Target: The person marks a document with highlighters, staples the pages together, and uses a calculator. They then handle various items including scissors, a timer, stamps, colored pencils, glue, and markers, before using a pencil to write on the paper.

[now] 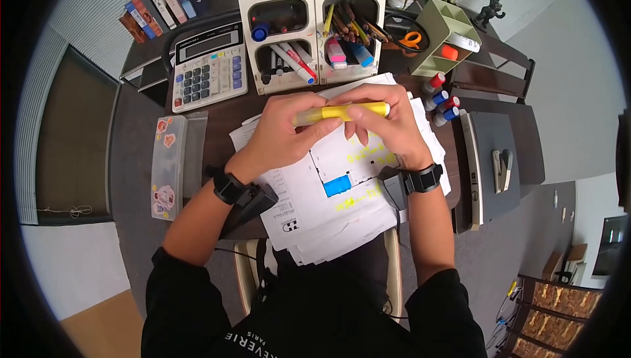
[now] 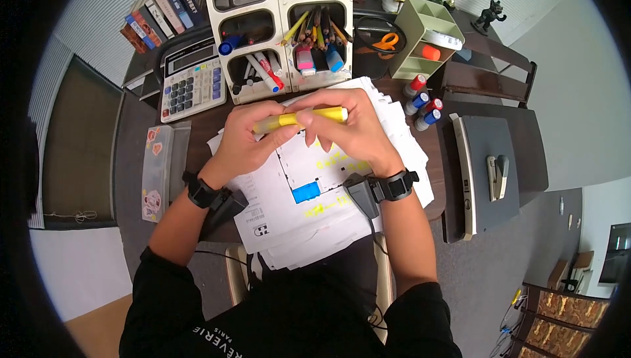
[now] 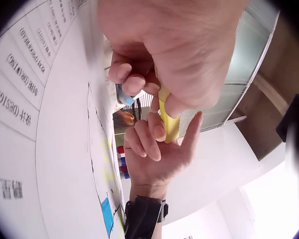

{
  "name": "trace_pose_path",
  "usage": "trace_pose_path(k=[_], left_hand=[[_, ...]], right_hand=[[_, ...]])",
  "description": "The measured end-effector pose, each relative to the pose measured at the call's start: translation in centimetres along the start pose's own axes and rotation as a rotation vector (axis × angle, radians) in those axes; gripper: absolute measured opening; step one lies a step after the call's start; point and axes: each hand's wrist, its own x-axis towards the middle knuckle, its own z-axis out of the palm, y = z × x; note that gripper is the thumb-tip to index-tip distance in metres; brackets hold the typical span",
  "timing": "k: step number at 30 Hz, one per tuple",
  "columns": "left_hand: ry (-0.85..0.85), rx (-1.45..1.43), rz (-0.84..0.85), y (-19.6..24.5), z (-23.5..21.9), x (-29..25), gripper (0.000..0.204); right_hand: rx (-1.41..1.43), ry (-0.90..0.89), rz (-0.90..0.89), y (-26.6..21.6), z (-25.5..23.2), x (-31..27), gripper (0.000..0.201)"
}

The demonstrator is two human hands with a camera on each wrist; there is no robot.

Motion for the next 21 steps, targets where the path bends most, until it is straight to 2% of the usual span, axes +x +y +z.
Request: trace_pose_path(k=[2, 4, 5, 7, 10, 14, 19, 21], left_hand=[[-0.008, 0.036, -0.008, 0.0, 0.1, -0.2, 0.021], [-0.012, -0.053, -0.116, 0.2, 0.2, -0.1, 0.020], [-0.011, -0.053, -0.116, 0.1, 0.3, -0.1, 0.020], [0.024, -0.005, 0.055, -0.2, 0.6, -0.1, 0.018], [0.092, -0.001, 0.077, -0.1, 0.8, -0.1, 0.020], [0.088, -0.023, 0.027, 0.4, 1.0, -0.3, 0.020], [0.127, 0.054, 0.137, 0.4, 1.0, -0.4, 0.019], [0.114, 0.037, 0.111, 0.6, 1.0, -0.6, 0.019]], right_hand=[[0.033, 0.016, 0.004, 0.4, -0.1, 0.0, 0.016], [0.063, 0.030, 0.002, 0.7, -0.1, 0.1, 0.016], [0.028, 0.062, 0.047, 1.0, 0.1, 0.1, 0.015], [-0.007, 0.090, 0.091, 1.0, 0.6, 0.1, 0.014], [-0.030, 0.110, 0.070, 0.8, 1.5, 0.0, 0.014], [-0.017, 0.100, 0.064, 0.9, 1.6, -0.2, 0.015], [0.037, 0.074, 0.076, 1.0, 1.7, -0.2, 0.015], [0.060, 0.074, 0.040, 0.7, 1.9, -0.4, 0.014]])
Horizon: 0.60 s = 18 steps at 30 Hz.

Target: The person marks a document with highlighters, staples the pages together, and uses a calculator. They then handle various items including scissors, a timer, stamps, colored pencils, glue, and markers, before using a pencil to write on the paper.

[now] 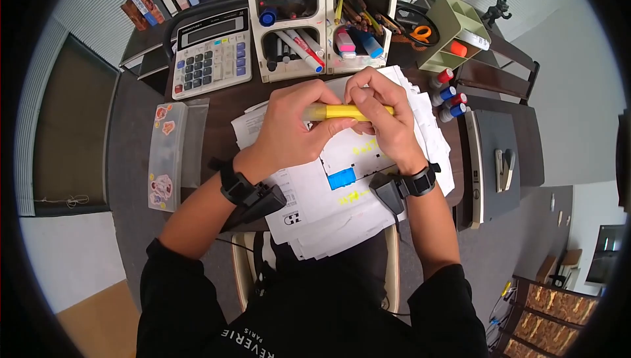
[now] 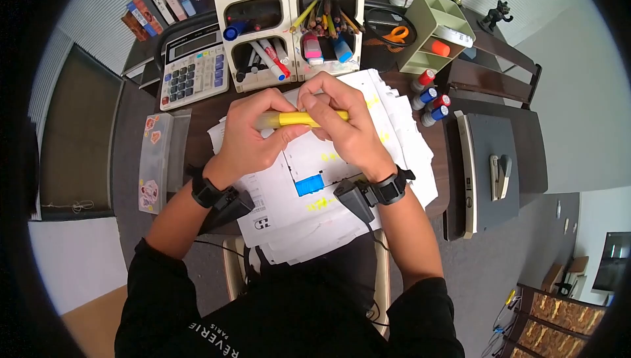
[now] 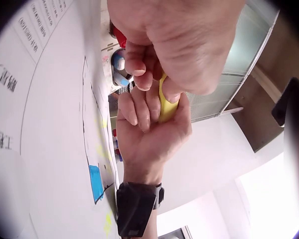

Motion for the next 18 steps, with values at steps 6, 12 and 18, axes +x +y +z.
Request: trace_pose_path(k=[6, 12, 18], left_hand=[[-0.015, 0.006, 0.022, -0.1, 0.5, 0.6, 0.024], [0.067, 0.100, 0.088, 0.0, -0.5, 0.9, 0.027], [0.140, 0.038, 0.054, -0.9, -0.8, 0.8, 0.015]], right_hand=[[-0.346, -0.021, -0.111, -1.7, -2.1, 0.2, 0.008], [-0.448, 0.104, -0.108, -1.5, -6.5, -0.2, 0.009], [-0.580, 0.289, -0.175, -0.6, -5.6, 0.8, 0.013]])
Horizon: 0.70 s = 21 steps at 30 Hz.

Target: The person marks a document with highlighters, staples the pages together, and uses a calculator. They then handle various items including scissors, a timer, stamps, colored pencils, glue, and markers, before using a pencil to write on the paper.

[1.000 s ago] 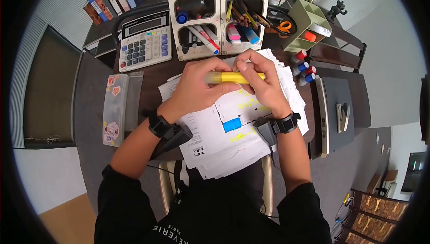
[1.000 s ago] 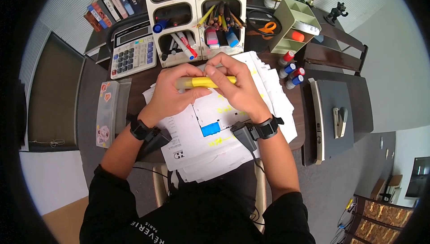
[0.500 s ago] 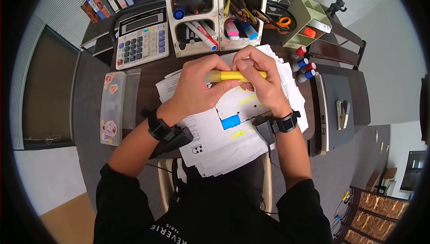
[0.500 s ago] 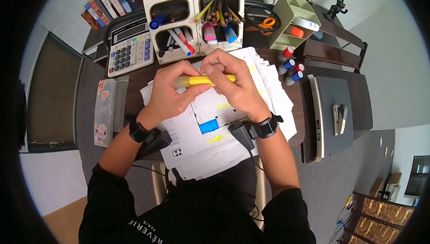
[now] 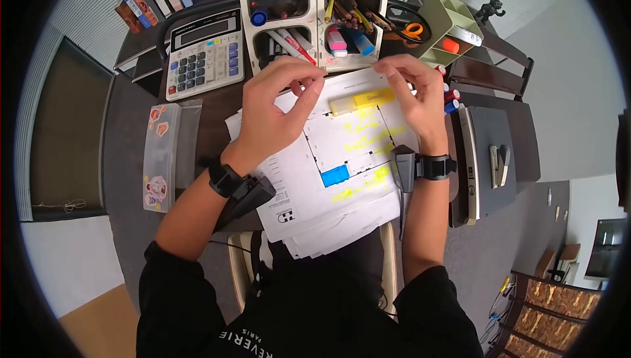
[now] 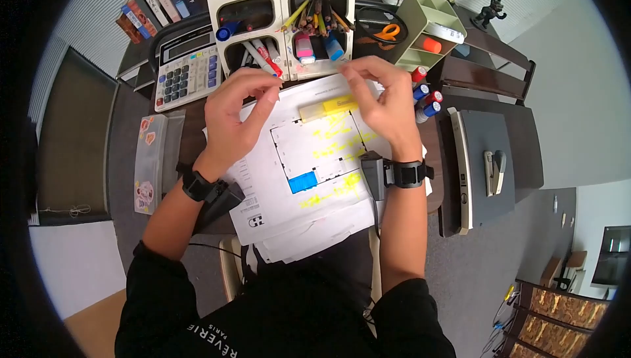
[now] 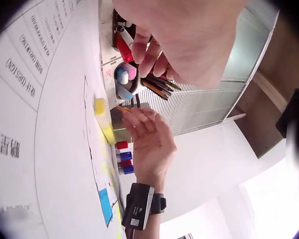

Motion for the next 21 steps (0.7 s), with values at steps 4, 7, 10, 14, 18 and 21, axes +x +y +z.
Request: trace_pose_path(k=[4, 7, 10, 14, 18, 21], left_hand=[[0.037, -0.022, -0.037, -0.3, 0.2, -0.2, 0.012], [0.036, -0.035, -0.036, -0.4, 0.1, -0.2, 0.011], [0.077, -0.043, -0.026, -0.6, 0.4, -0.1, 0.012], [0.114, -0.063, 0.002, -0.7, 0.6, -0.1, 0.013], [0.122, -0.070, 0.000, -0.6, 0.6, -0.1, 0.012], [0.120, -0.064, 0.011, -0.5, 0.6, -0.2, 0.012]], right_hand=[[-0.130, -0.013, -0.331, -0.5, 2.2, 0.4, 0.024], [-0.188, -0.079, -0.369, -1.3, 4.0, 0.4, 0.036], [-0.625, -0.092, -0.453, -1.6, 5.1, 0.5, 0.045], [-0.732, -0.060, -0.439, -1.4, 5.7, 0.3, 0.045], [-0.734, -0.052, -0.470, -1.2, 5.2, 0.4, 0.043], [-0.637, -0.003, -0.487, -1.5, 4.7, 0.4, 0.038]])
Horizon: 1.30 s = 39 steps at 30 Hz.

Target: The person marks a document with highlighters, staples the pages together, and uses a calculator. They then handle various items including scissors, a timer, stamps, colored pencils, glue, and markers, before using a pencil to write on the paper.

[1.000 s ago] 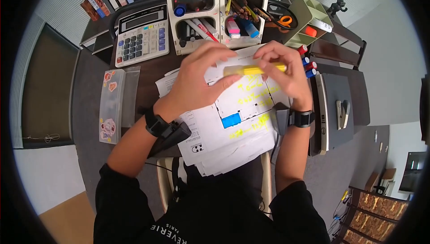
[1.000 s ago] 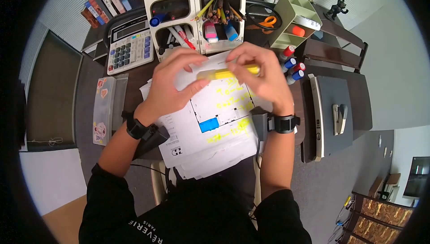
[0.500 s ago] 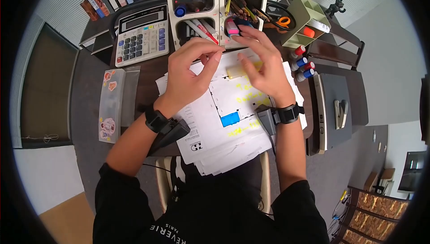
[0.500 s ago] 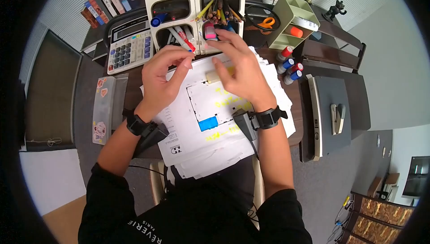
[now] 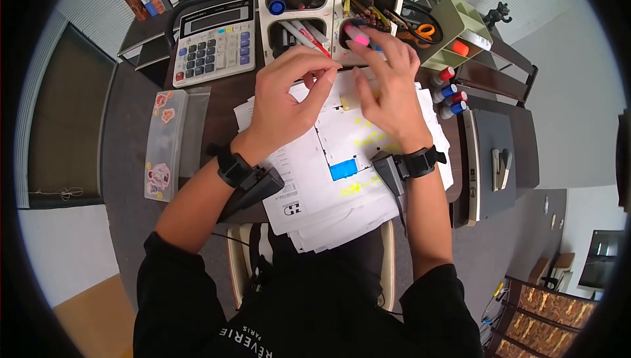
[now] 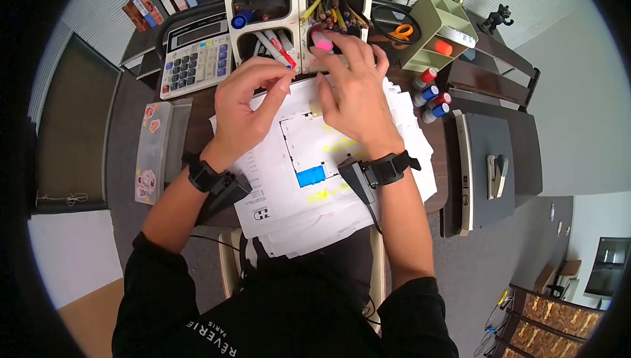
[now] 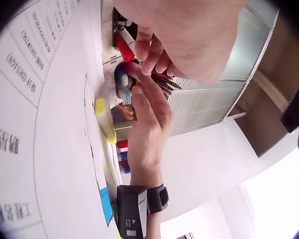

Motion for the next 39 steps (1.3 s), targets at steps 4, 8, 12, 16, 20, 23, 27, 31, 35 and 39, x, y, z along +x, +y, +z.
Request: trace_pose_path(k=[4, 8, 12, 16, 20, 23, 27, 31, 35, 39], left_hand=[[-0.033, -0.004, -0.030, -0.1, -0.3, 0.0, 0.012], [-0.075, -0.020, -0.077, -0.3, -0.5, -0.2, 0.013], [-0.101, -0.033, -0.110, -0.1, -0.3, -0.2, 0.014], [-0.178, -0.097, -0.141, -0.4, 0.3, -0.4, 0.028], [-0.221, -0.276, -0.196, 0.3, 0.8, -0.8, 0.045], [-0.235, -0.317, -0.188, 0.6, 0.9, -0.9, 0.051], [-0.326, -0.184, -0.042, 0.6, 0.6, -0.6, 0.048], [-0.355, -0.023, 0.089, 0.6, 0.5, -0.8, 0.034], [-0.170, 0.012, 0.077, 0.8, 0.4, -0.4, 0.025], [-0.189, -0.254, -0.243, -0.2, 0.6, -0.9, 0.023]], right_hand=[[0.148, 0.261, 0.027, 0.8, -0.6, -0.5, 0.033], [0.273, 0.511, -0.080, 1.1, -1.3, -0.7, 0.023], [0.768, 0.625, 0.068, 0.7, -0.1, -1.5, 0.021], [0.988, 0.332, 0.283, -0.1, -0.2, -1.7, 0.024], [1.131, 0.179, 0.331, -1.4, 0.3, -1.5, 0.025], [1.231, 0.184, 0.446, -1.3, 0.0, -1.2, 0.024], [1.258, 0.172, 0.528, -1.2, 0.4, -1.0, 0.022], [1.225, 0.124, 0.520, -1.3, 0.2, -1.3, 0.017], [1.063, 0.064, 0.564, -1.4, -1.2, -1.1, 0.016], [1.182, 0.002, 0.461, -0.8, -1.3, -1.8, 0.027]])
